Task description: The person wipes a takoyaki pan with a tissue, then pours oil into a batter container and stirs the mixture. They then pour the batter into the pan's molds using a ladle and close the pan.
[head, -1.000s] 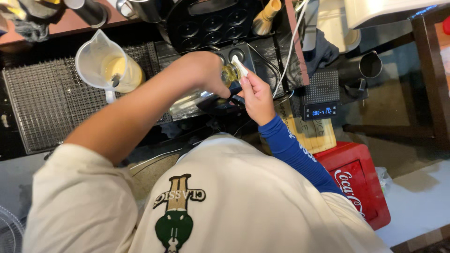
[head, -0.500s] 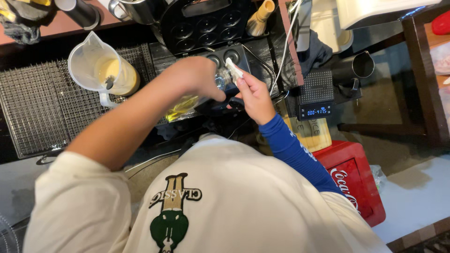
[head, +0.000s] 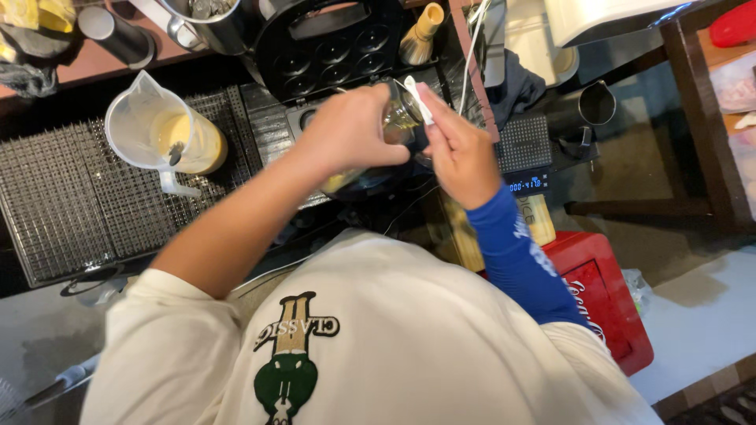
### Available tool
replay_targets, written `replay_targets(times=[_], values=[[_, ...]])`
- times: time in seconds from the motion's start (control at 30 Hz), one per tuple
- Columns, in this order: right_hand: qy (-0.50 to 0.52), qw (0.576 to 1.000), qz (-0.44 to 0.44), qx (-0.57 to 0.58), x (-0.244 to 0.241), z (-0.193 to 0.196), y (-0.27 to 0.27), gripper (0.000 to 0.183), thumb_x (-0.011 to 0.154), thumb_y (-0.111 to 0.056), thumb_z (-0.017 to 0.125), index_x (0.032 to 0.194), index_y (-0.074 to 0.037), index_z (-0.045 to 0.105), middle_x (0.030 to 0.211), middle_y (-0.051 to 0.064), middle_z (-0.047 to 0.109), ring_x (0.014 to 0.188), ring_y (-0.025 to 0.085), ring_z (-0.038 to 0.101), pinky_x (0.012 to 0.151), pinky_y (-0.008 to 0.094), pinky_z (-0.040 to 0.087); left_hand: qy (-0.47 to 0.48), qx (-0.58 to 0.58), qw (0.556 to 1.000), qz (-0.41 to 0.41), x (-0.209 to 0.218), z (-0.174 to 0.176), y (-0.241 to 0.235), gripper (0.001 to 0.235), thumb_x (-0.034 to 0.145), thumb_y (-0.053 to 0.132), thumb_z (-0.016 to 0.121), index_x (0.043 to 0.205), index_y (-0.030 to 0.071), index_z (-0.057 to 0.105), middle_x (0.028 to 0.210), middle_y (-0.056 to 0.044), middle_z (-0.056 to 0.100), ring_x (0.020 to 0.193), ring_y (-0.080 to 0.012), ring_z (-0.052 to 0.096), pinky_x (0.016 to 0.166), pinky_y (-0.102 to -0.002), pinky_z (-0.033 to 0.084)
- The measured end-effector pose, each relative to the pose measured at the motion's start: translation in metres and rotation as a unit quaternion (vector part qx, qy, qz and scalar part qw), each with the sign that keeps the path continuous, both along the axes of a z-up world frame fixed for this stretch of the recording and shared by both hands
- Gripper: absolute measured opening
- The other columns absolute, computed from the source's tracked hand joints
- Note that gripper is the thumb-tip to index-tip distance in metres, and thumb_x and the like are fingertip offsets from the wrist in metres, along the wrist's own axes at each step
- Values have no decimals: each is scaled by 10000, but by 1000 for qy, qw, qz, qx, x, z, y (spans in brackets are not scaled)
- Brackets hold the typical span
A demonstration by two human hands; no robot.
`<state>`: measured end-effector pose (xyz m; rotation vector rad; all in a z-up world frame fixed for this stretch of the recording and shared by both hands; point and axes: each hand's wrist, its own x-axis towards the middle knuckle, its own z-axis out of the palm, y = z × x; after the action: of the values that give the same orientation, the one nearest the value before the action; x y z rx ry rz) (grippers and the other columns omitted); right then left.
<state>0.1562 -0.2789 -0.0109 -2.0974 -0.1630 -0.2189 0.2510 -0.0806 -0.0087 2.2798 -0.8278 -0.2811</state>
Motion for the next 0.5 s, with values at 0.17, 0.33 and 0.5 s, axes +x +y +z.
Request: replay_targets(times=[0.17, 0.33, 0.5], values=[[-106, 970, 43, -214, -8, 49, -10, 452, 1018, 30, 599, 1450, -101, 607, 1468, 167, 623, 1151, 309, 714, 952, 335, 584, -62, -196, 979, 13, -16, -18, -24, 485, 719, 321, 817, 975, 5, 553, 910, -180, 641, 827, -378, 660, 720, -449, 531], [-43, 990, 48, -123, -5, 46, -26, 424, 1042, 17, 558, 1449, -93, 610, 1493, 135, 616, 1185, 241, 696, 946, 314, 589, -10, -176, 984, 18, -16, -29, -44, 471, 712, 330, 803, 954, 13, 551, 900, -171, 656, 823, -369, 675, 725, -439, 540], [102, 994, 28, 35, 6, 16, -44, 389, 1109, -75, 506, 1482, -76, 619, 1187, 110, 722, 837, 70, 623, 737, 236, 556, 24, -125, 992, 18, -16, -35, -46, 477, 677, 355, 816, 918, 17, 582, 893, -180, 685, 832, -371, 691, 760, -443, 546]])
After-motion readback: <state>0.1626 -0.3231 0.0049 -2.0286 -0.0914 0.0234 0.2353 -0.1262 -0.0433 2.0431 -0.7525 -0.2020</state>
